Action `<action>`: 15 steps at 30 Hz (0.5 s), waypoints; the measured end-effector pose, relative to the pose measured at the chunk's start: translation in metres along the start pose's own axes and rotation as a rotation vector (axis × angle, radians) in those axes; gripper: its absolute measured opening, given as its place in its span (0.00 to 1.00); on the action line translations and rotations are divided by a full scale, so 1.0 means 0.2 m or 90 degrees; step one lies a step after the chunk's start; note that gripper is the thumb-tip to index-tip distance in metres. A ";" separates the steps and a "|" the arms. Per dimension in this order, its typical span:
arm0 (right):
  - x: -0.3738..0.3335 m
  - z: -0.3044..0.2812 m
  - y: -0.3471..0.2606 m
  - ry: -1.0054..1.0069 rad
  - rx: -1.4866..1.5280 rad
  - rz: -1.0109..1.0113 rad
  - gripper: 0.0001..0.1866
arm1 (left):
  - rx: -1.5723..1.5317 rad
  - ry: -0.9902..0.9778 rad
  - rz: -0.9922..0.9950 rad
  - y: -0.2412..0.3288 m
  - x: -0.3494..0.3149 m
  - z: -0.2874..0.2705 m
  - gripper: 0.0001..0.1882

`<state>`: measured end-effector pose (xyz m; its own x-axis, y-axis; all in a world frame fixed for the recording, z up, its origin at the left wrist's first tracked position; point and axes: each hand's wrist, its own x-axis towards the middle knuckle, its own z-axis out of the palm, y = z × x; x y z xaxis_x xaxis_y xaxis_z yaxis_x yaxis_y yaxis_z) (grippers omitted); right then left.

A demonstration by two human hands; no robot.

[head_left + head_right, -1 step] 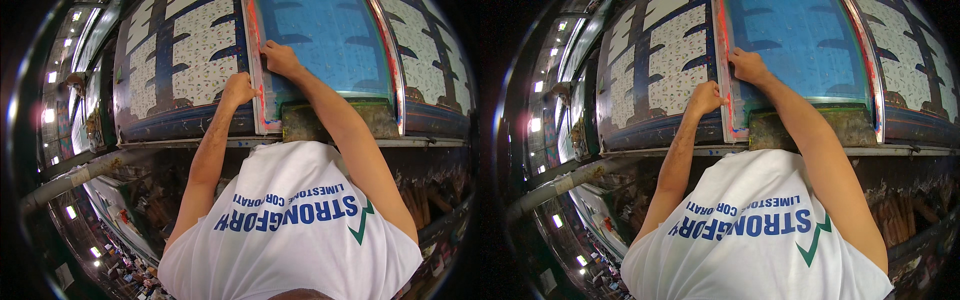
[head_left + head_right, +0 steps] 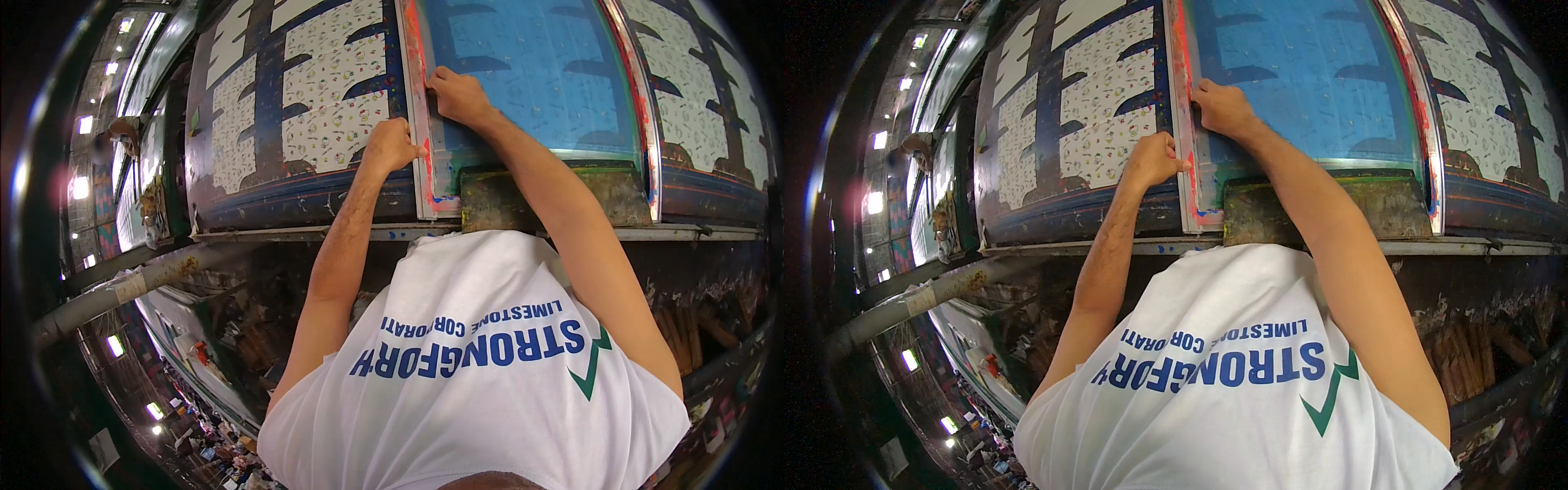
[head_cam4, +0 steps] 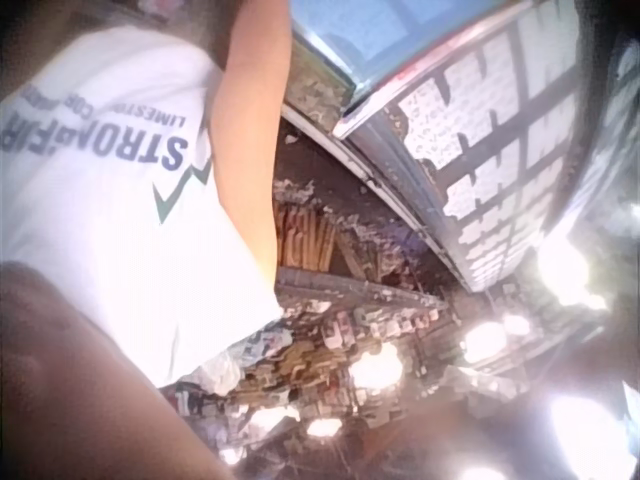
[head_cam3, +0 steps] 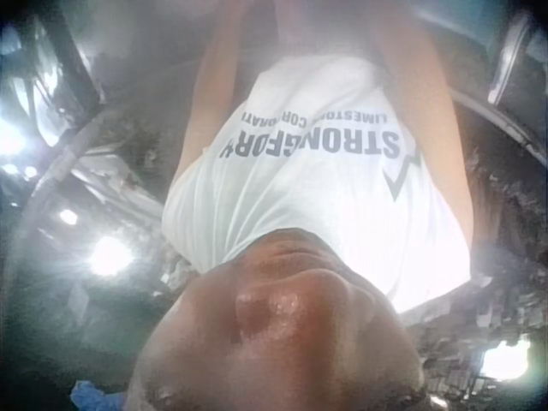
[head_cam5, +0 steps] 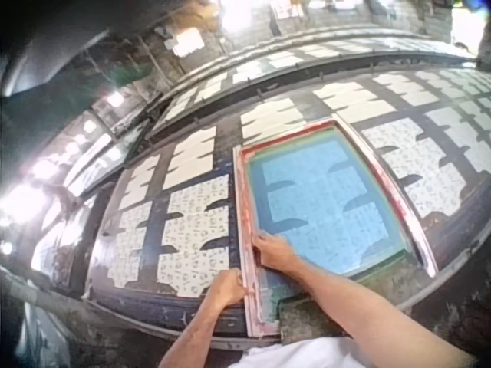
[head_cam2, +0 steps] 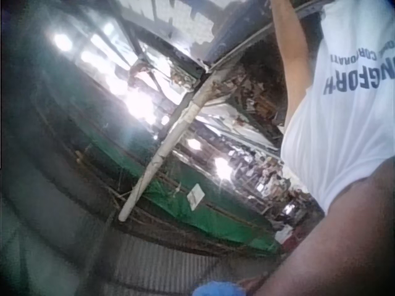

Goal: The person picks up a yellow screen frame and places it on a workbench. They then pick up a blue screen frame and align it with the yellow one. The person uses their hands to press and secure the edges of the blue frame onto the yellow frame.

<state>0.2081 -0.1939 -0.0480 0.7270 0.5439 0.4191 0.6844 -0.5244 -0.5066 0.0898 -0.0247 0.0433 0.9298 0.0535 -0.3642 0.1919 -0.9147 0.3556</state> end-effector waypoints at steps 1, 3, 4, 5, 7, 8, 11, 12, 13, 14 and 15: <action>0.00 -0.01 0.01 -0.018 0.010 0.010 0.09 | -0.007 -0.007 -0.002 0.00 0.01 0.00 0.25; 0.00 -0.02 0.03 0.000 0.032 -0.010 0.08 | -0.001 -0.010 -0.001 -0.01 0.04 -0.01 0.26; 0.00 -0.02 0.03 -0.019 0.039 0.001 0.08 | 0.008 -0.016 -0.006 -0.01 0.05 -0.01 0.26; -0.01 -0.03 0.03 -0.010 0.044 -0.010 0.08 | 0.011 -0.018 -0.009 -0.01 0.06 -0.01 0.26; -0.01 -0.03 0.03 -0.024 0.045 0.000 0.08 | 0.026 -0.019 -0.009 -0.01 0.06 -0.01 0.26; -0.01 -0.04 0.02 -0.008 0.049 0.006 0.07 | 0.023 -0.014 -0.011 -0.01 0.06 -0.01 0.26; 0.01 -0.04 0.00 0.011 0.053 0.041 0.06 | 0.018 -0.006 -0.006 0.00 0.05 -0.01 0.26; 0.02 -0.04 0.00 0.006 0.055 0.056 0.06 | 0.019 -0.007 -0.008 0.00 0.05 -0.01 0.27; 0.03 -0.04 0.00 0.000 0.057 0.072 0.05 | 0.021 -0.006 -0.005 0.01 0.05 0.00 0.27; 0.04 -0.04 0.00 0.002 0.054 0.078 0.05 | 0.019 -0.010 -0.014 0.01 0.05 0.00 0.27; 0.04 -0.04 0.00 0.004 0.052 0.085 0.05 | 0.019 -0.011 -0.019 0.01 0.05 0.00 0.27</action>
<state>0.2151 -0.1945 -0.0386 0.8114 0.4694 0.3483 0.5755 -0.5367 -0.6171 0.0992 -0.0259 0.0409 0.9182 0.0750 -0.3889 0.2102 -0.9244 0.3182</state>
